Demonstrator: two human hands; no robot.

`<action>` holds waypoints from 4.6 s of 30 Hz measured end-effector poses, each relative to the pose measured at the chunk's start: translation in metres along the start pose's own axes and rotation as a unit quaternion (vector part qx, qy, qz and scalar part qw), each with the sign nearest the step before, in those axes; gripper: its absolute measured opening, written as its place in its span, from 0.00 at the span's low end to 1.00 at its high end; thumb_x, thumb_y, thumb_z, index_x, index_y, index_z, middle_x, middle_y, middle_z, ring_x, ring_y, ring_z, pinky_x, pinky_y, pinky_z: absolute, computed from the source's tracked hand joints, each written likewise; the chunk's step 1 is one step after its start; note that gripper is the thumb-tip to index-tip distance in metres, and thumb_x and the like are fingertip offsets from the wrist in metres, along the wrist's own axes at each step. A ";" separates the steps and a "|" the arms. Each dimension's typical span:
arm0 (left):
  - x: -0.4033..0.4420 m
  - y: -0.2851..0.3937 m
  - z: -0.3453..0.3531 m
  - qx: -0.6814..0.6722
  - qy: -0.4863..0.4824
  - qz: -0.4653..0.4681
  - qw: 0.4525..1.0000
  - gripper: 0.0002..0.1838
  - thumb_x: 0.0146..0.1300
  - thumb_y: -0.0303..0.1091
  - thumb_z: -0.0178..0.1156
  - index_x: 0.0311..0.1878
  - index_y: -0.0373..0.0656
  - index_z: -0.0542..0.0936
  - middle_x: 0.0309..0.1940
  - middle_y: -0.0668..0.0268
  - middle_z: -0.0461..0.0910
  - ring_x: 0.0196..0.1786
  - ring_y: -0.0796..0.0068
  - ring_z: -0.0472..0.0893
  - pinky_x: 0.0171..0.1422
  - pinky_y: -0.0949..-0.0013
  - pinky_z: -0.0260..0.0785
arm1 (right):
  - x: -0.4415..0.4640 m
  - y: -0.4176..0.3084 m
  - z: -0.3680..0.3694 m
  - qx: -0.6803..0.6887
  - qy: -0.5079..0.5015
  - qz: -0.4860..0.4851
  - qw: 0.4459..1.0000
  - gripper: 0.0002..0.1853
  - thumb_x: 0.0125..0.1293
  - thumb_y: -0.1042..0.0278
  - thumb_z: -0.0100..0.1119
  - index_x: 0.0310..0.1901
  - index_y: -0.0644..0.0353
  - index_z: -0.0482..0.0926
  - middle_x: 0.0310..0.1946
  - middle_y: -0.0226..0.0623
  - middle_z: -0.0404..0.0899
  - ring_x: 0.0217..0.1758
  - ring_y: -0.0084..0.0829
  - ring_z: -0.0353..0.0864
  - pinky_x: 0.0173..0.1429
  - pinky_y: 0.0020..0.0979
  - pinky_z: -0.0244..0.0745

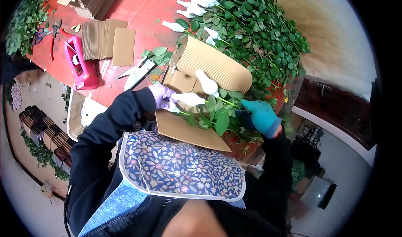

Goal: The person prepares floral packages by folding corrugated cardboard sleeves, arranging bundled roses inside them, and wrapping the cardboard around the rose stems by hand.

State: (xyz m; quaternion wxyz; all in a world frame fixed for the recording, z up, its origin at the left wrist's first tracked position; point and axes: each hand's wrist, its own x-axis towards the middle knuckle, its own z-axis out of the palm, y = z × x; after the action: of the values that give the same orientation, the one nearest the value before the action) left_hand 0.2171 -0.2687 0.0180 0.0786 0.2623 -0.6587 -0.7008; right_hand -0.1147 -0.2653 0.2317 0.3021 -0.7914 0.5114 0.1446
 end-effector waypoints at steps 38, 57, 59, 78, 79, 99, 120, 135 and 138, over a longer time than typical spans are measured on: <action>-0.009 0.037 0.006 0.336 0.141 0.141 0.920 0.19 0.51 0.26 0.69 0.49 0.45 0.82 0.38 0.64 0.76 0.37 0.65 0.80 0.36 0.64 0.74 | 0.069 0.044 0.103 0.473 -0.313 0.034 0.823 0.16 0.70 0.57 0.52 0.44 0.55 0.87 0.27 0.26 0.74 0.22 0.18 0.66 0.26 0.25 0.64; -0.001 0.039 0.002 0.376 0.126 0.099 0.913 0.22 0.50 0.35 0.68 0.50 0.44 0.77 0.45 0.57 0.75 0.45 0.50 0.77 0.50 0.52 0.72 | 0.058 0.051 0.129 0.304 -0.069 -0.011 0.950 0.12 0.64 0.54 0.61 0.36 0.55 0.82 0.27 0.31 0.82 0.26 0.30 0.78 0.31 0.36 0.72; 0.000 0.042 0.004 0.354 0.145 0.097 0.919 0.23 0.46 0.36 0.73 0.49 0.48 0.80 0.45 0.57 0.77 0.49 0.51 0.78 0.53 0.57 0.73 | 0.035 0.032 0.119 0.096 0.223 -0.074 0.967 0.06 0.62 0.62 0.59 0.35 0.53 0.82 0.27 0.33 0.81 0.28 0.35 0.80 0.32 0.38 0.72; -0.008 0.077 0.010 0.378 0.183 0.107 0.901 0.20 0.45 0.32 0.71 0.45 0.48 0.81 0.42 0.65 0.79 0.41 0.58 0.79 0.44 0.59 0.74 | 0.029 0.084 0.011 -0.064 0.289 0.145 0.944 0.17 0.60 0.74 0.59 0.52 0.56 0.79 0.37 0.40 0.82 0.38 0.42 0.82 0.42 0.39 0.77; -0.008 0.078 0.010 0.369 0.177 0.110 0.906 0.20 0.45 0.32 0.71 0.45 0.47 0.81 0.41 0.64 0.79 0.41 0.58 0.79 0.44 0.59 0.74 | 0.051 0.095 0.032 -0.117 0.260 0.131 0.949 0.19 0.59 0.75 0.58 0.54 0.55 0.78 0.39 0.40 0.82 0.41 0.43 0.82 0.45 0.41 0.76; -0.014 0.056 0.003 0.269 0.186 0.127 0.936 0.25 0.50 0.35 0.67 0.55 0.50 0.80 0.43 0.62 0.80 0.36 0.65 0.81 0.37 0.68 0.74 | -0.023 -0.028 0.001 -0.027 0.382 -0.010 0.924 0.14 0.53 0.71 0.65 0.44 0.60 0.81 0.37 0.42 0.79 0.36 0.47 0.78 0.38 0.42 0.72; -0.009 0.029 0.008 0.278 0.161 0.073 0.944 0.24 0.53 0.31 0.65 0.56 0.51 0.80 0.43 0.63 0.82 0.38 0.60 0.80 0.44 0.62 0.73 | -0.019 -0.015 0.052 -0.052 0.295 0.009 0.954 0.24 0.49 0.71 0.62 0.52 0.57 0.81 0.45 0.40 0.80 0.41 0.45 0.80 0.46 0.44 0.74; -0.009 0.047 0.006 0.323 0.188 0.109 0.921 0.20 0.47 0.31 0.67 0.48 0.46 0.80 0.58 0.57 0.76 0.56 0.53 0.77 0.58 0.55 0.72 | 0.032 0.019 0.121 -0.078 0.090 0.012 0.993 0.17 0.55 0.70 0.63 0.48 0.54 0.79 0.41 0.38 0.79 0.41 0.42 0.80 0.42 0.41 0.76; -0.011 0.061 0.003 0.365 0.202 0.134 0.899 0.16 0.48 0.32 0.66 0.44 0.46 0.81 0.57 0.58 0.78 0.51 0.55 0.79 0.53 0.58 0.76 | 0.003 0.024 0.060 0.069 0.155 -0.059 0.984 0.13 0.61 0.68 0.64 0.47 0.56 0.82 0.44 0.41 0.82 0.39 0.42 0.83 0.40 0.36 0.78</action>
State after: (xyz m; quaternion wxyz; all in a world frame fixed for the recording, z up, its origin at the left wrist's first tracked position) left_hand 0.2108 -0.2681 0.0795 0.2020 0.3177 -0.8670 -0.3264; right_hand -0.1301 -0.2368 0.1758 0.2811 -0.8101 0.5134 -0.0332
